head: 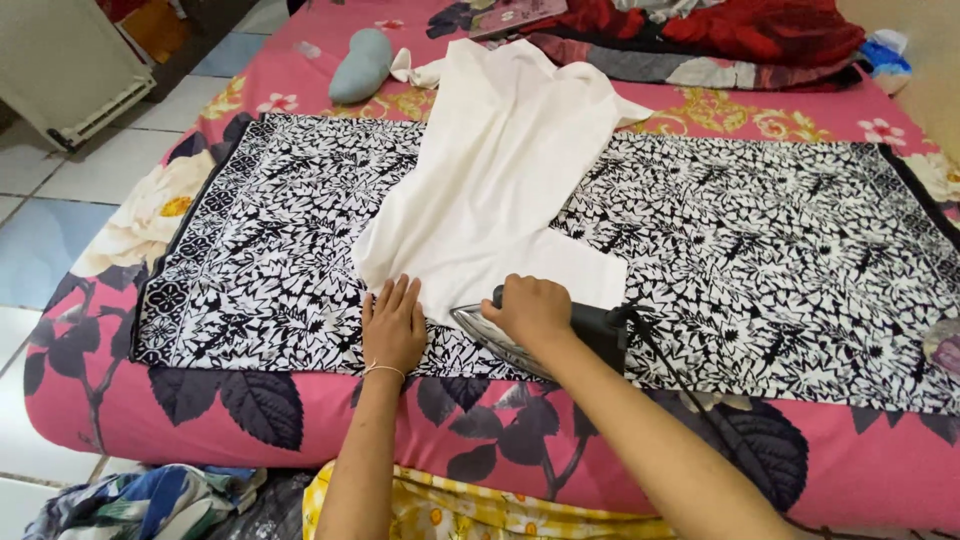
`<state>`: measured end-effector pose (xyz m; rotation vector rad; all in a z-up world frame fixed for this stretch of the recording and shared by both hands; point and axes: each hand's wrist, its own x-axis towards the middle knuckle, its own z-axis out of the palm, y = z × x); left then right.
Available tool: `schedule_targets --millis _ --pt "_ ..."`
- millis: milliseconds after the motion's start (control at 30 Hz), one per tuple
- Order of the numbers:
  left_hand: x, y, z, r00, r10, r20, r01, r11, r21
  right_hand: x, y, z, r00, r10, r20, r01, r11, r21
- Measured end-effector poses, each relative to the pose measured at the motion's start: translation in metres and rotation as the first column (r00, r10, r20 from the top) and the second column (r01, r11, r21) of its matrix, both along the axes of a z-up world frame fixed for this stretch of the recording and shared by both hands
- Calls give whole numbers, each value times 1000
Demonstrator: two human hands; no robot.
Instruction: The recorder is ironing and folding a white shirt on a bed.
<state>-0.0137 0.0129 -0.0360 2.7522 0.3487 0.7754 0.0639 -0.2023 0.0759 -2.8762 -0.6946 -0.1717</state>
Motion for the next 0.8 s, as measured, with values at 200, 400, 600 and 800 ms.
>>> schedule_targets --millis 200,400,600,800 --pt "-3 -1 1 1000 -5 17 5 1000 -15 -3 -3 7 999 33 -38 -33 999 -13" --pt "-1 -1 -1 1000 -23 19 22 1000 8 -7 -20 13 984 175 -30 -177 978 -112" --pt "-2 -1 0 1000 -7 19 7 1000 -3 -2 -6 3 995 91 29 -90 995 -40" --pt "-3 -1 1 1000 -18 7 18 1000 1 6 -5 0 998 29 50 -28 999 -17"
